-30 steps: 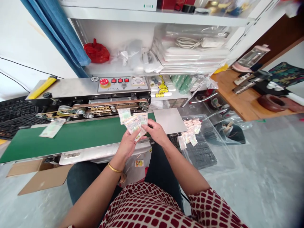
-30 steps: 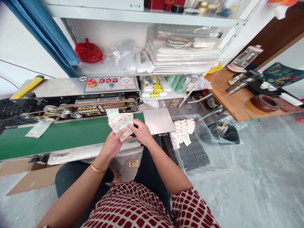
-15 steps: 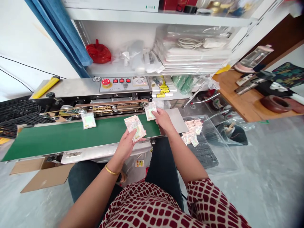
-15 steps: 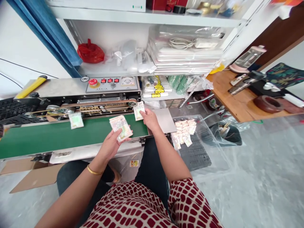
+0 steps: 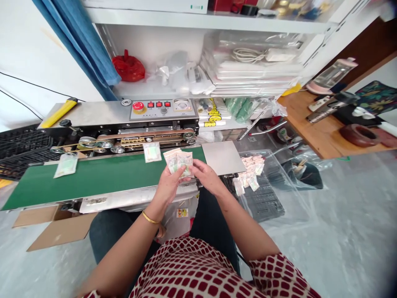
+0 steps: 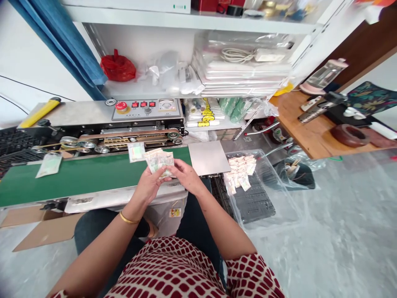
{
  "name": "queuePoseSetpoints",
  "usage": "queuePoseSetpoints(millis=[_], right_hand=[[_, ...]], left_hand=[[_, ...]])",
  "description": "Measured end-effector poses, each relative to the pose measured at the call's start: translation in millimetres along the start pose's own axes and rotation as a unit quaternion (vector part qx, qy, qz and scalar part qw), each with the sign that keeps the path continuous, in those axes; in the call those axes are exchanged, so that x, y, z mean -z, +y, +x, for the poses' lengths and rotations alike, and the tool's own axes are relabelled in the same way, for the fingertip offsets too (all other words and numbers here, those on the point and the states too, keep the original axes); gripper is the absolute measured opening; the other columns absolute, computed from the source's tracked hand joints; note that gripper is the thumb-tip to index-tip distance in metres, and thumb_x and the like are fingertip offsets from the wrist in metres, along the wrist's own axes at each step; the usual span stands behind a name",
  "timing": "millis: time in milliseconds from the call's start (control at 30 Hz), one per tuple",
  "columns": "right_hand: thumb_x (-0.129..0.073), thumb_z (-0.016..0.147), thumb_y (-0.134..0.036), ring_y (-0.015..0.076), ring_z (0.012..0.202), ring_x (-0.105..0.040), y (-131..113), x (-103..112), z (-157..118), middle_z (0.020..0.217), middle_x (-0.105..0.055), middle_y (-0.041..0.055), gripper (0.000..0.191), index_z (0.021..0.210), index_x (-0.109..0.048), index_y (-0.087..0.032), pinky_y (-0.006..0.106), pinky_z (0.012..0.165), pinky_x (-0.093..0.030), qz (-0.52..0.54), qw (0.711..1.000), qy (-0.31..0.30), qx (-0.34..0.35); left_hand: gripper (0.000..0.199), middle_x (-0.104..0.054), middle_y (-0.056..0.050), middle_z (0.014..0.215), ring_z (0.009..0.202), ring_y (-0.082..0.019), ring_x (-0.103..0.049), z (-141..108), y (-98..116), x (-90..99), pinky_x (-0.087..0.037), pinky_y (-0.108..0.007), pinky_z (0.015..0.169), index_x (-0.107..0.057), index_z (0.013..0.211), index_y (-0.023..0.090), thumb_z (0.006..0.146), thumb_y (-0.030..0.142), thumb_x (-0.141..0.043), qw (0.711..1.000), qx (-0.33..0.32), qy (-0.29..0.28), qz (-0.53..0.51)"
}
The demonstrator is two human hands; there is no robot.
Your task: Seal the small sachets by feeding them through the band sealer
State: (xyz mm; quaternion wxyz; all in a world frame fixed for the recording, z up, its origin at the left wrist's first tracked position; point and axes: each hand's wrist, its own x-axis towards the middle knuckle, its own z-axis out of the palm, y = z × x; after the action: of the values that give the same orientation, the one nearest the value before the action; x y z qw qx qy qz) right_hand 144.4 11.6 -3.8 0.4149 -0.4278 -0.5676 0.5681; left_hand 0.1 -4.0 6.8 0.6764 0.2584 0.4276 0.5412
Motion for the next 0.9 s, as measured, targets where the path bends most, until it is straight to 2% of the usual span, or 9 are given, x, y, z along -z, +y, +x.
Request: queuePoseSetpoints(millis=[100, 200, 267, 367, 500, 633, 667, 800, 900], right_hand=[[-0.064, 0.086, -0.045, 0.0183, 0.101, -0.065, 6, 2, 2, 0.105, -0.072, 0.0009, 0.03, 0.105, -0.067, -0.022, 0.031, 0.091, -0.051, 0.02, 0.999, 0.038, -0.008], [-0.066, 0.081, -0.049, 0.0151, 0.074, -0.067, 10, 18, 13, 0.089, -0.072, 0.0003, 0.034, 0.1, -0.063, -0.02, 0.025, 0.062, -0.053, 0.059, 0.989, 0.13, -0.042], [-0.067, 0.078, -0.049, 0.0113, 0.051, -0.059, 11, 33, 25, 0.073, -0.068, -0.0018, 0.035, 0.097, -0.06, -0.02, 0.02, 0.042, -0.04, 0.057, 0.98, 0.177, -0.069], [-0.065, 0.079, -0.044, 0.0077, 0.037, -0.043, 11, 51, 47, 0.057, -0.057, -0.0054, 0.028, 0.09, -0.059, -0.019, 0.02, 0.035, -0.025, 0.017, 0.977, 0.198, -0.079], [-0.061, 0.084, -0.04, 0.0094, 0.045, -0.046, 5, 51, 64, 0.072, -0.064, -0.0005, 0.023, 0.091, -0.061, -0.019, 0.024, 0.043, -0.035, -0.116, 0.976, 0.175, -0.062], [-0.057, 0.089, -0.047, 0.0162, 0.077, -0.06, -4, 32, 48, 0.113, -0.066, 0.0088, 0.037, 0.112, -0.062, -0.018, 0.031, 0.073, -0.05, -0.244, 0.931, 0.269, 0.046], [-0.055, 0.091, -0.048, 0.0176, 0.086, -0.061, -5, 27, 40, 0.118, -0.064, 0.0095, 0.039, 0.116, -0.061, -0.019, 0.032, 0.079, -0.051, -0.232, 0.937, 0.253, 0.061], [-0.063, 0.088, -0.045, 0.0206, 0.113, -0.059, -6, 8, 15, 0.13, -0.06, 0.0089, 0.05, 0.131, -0.055, -0.021, 0.034, 0.096, -0.048, -0.145, 0.986, 0.056, 0.056], [-0.065, 0.087, -0.042, 0.0203, 0.112, -0.06, -4, 4, 9, 0.132, -0.06, 0.0089, 0.055, 0.136, -0.053, -0.021, 0.035, 0.099, -0.048, -0.101, 0.994, 0.029, 0.022]], left_hand=[[0.046, -0.072, -0.006, 0.113, 0.089, -0.018, -0.069, 0, 0, 0.1, -0.06, -0.026, 0.065, -0.064, 0.114, 0.02, 0.072, 0.027, -0.081, 1.0, 0.001, 0.001, -0.005], [0.043, -0.07, -0.009, 0.118, 0.097, -0.023, -0.07, 0, -1, 3.9, -0.063, -0.03, 0.065, -0.062, 0.115, 0.019, 0.077, 0.031, -0.078, 1.0, 0.006, 0.006, -0.008], [0.045, -0.07, -0.011, 0.118, 0.099, -0.026, -0.072, -1, 0, 7.0, -0.063, -0.029, 0.061, -0.059, 0.12, 0.018, 0.081, 0.035, -0.074, 1.0, 0.006, 0.011, -0.008], [0.048, -0.07, -0.014, 0.118, 0.094, -0.028, -0.074, -3, 2, 9.5, -0.061, -0.027, 0.055, -0.056, 0.126, 0.018, 0.086, 0.041, -0.069, 1.0, 0.011, 0.008, -0.004], [0.044, -0.07, -0.014, 0.119, 0.093, -0.027, -0.074, -3, 3, 7.5, -0.06, -0.025, 0.051, -0.061, 0.118, 0.016, 0.083, 0.042, -0.071, 1.0, 0.014, 0.003, 0.006], [0.04, -0.068, -0.009, 0.123, 0.102, -0.024, -0.07, 1, 3, 4.2, -0.061, -0.023, 0.057, -0.065, 0.115, 0.019, 0.08, 0.033, -0.077, 1.0, 0.008, 0.007, 0.001], [0.039, -0.069, -0.008, 0.122, 0.101, -0.023, -0.07, 2, 3, 3.6, -0.06, -0.023, 0.058, -0.066, 0.114, 0.019, 0.079, 0.031, -0.078, 1.0, 0.01, 0.008, -0.004], [0.036, -0.071, -0.008, 0.118, 0.098, -0.019, -0.07, 2, 4, 1.9, -0.061, -0.025, 0.07, -0.067, 0.114, 0.019, 0.082, 0.032, -0.075, 0.999, 0.006, -0.023, -0.04], [0.036, -0.071, -0.01, 0.117, 0.098, -0.02, -0.07, 0, 5, 1.0, -0.062, -0.028, 0.075, -0.067, 0.116, 0.018, 0.087, 0.038, -0.069, 0.996, 0.019, -0.069, -0.056]])
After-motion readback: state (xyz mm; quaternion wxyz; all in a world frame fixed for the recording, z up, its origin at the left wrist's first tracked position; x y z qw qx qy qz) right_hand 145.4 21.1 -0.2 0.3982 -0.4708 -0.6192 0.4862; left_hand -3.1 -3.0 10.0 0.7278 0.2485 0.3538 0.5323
